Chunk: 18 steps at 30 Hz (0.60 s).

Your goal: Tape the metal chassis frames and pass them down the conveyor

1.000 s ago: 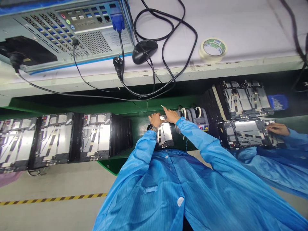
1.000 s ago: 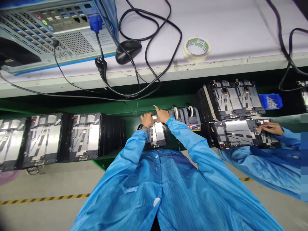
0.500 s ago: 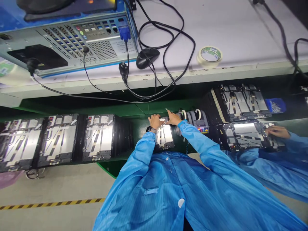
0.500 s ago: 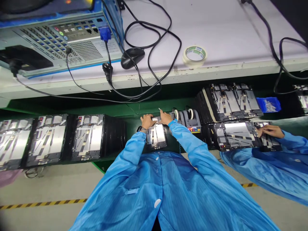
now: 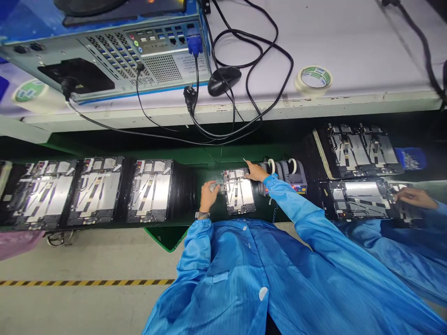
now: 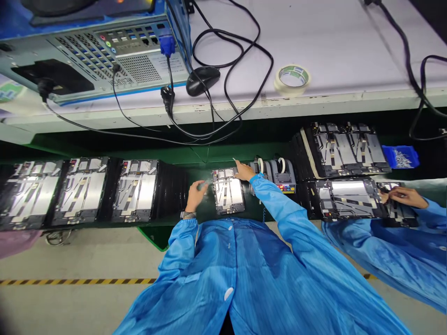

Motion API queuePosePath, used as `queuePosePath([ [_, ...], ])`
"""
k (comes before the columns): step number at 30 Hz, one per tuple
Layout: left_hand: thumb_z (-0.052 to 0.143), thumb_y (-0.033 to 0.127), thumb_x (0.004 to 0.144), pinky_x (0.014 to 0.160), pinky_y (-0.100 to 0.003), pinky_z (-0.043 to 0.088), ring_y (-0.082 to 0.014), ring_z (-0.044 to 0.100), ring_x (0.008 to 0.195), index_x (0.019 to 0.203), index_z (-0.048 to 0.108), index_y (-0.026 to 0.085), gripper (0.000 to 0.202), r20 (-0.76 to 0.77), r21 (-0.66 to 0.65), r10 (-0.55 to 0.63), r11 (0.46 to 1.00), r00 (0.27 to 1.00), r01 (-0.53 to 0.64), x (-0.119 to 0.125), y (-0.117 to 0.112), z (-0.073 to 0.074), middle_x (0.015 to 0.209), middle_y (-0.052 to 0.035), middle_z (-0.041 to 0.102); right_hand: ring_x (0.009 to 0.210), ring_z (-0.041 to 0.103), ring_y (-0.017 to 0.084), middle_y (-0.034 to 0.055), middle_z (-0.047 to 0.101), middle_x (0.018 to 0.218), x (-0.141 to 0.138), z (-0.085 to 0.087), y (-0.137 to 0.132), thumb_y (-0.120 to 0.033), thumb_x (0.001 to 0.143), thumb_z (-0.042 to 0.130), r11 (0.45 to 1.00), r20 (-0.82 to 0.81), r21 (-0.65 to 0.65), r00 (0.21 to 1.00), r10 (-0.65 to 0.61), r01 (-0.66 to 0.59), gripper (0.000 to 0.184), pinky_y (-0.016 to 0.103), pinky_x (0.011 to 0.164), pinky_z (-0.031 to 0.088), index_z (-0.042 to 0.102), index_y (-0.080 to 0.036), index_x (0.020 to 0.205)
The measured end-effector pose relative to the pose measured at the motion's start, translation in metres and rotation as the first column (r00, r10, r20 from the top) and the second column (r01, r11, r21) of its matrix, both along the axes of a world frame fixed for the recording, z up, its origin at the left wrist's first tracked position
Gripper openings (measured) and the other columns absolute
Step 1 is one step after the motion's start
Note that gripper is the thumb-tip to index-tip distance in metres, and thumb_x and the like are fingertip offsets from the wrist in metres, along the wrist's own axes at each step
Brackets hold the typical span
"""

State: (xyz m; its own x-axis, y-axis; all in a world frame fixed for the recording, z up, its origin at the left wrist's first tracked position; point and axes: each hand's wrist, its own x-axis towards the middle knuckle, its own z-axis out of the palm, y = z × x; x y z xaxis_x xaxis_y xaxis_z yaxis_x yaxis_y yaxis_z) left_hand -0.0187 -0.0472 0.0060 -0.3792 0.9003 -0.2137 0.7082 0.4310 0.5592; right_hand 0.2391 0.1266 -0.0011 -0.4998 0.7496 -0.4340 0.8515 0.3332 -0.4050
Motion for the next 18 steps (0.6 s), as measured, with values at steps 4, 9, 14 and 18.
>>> queuePosePath([
  [4,0.063,0.035,0.093,0.102,-0.031,0.05,-0.0192,0.064,0.121,0.116,0.07,0.027,0.025,0.071,0.009,0.118,0.993,0.99,-0.119,-0.014,-0.021,-0.015,0.125,-0.0061,0.071,0.12,0.064,0.036,0.0208,0.061,0.139,-0.001,0.006,-0.004,-0.037,0.089,0.072,0.998,0.013,0.043,0.999,0.051,-0.051,0.088,0.043,0.097,0.048,0.024,-0.019,0.161],
  [9,0.063,0.03,0.092,0.103,-0.032,0.051,-0.0178,0.067,0.114,0.115,0.069,0.025,0.024,0.217,0.043,0.177,0.981,0.96,-0.191,-0.008,-0.011,-0.036,0.12,-0.006,0.073,0.114,0.065,0.035,0.0213,0.061,0.135,-0.004,0.019,-0.008,-0.031,0.09,0.069,0.994,0.016,0.107,0.999,0.029,-0.03,0.082,0.043,0.094,0.048,0.027,-0.016,0.159],
  [14,0.073,0.027,0.086,0.101,-0.037,0.052,-0.0213,0.066,0.112,0.126,0.061,0.019,0.042,0.369,0.111,0.165,0.969,0.915,-0.22,0.02,0.019,-0.057,0.131,-0.0127,0.066,0.105,0.064,0.027,0.0115,0.065,0.123,-0.035,0.014,-0.026,-0.016,0.086,0.065,0.989,-0.219,0.144,0.974,0.06,-0.029,0.081,0.035,0.088,0.048,0.03,-0.021,0.159],
  [18,0.076,0.021,0.083,0.097,-0.038,0.053,-0.0216,0.067,0.105,0.125,0.06,0.017,0.045,0.462,0.116,0.172,0.961,0.87,-0.252,0.031,0.032,-0.073,0.132,-0.0153,0.063,0.096,0.063,0.021,0.0049,0.068,0.108,-0.063,-0.005,-0.045,-0.007,0.081,0.062,0.998,-0.366,0.059,0.929,0.057,-0.037,0.08,0.029,0.081,0.045,0.037,-0.022,0.156],
])
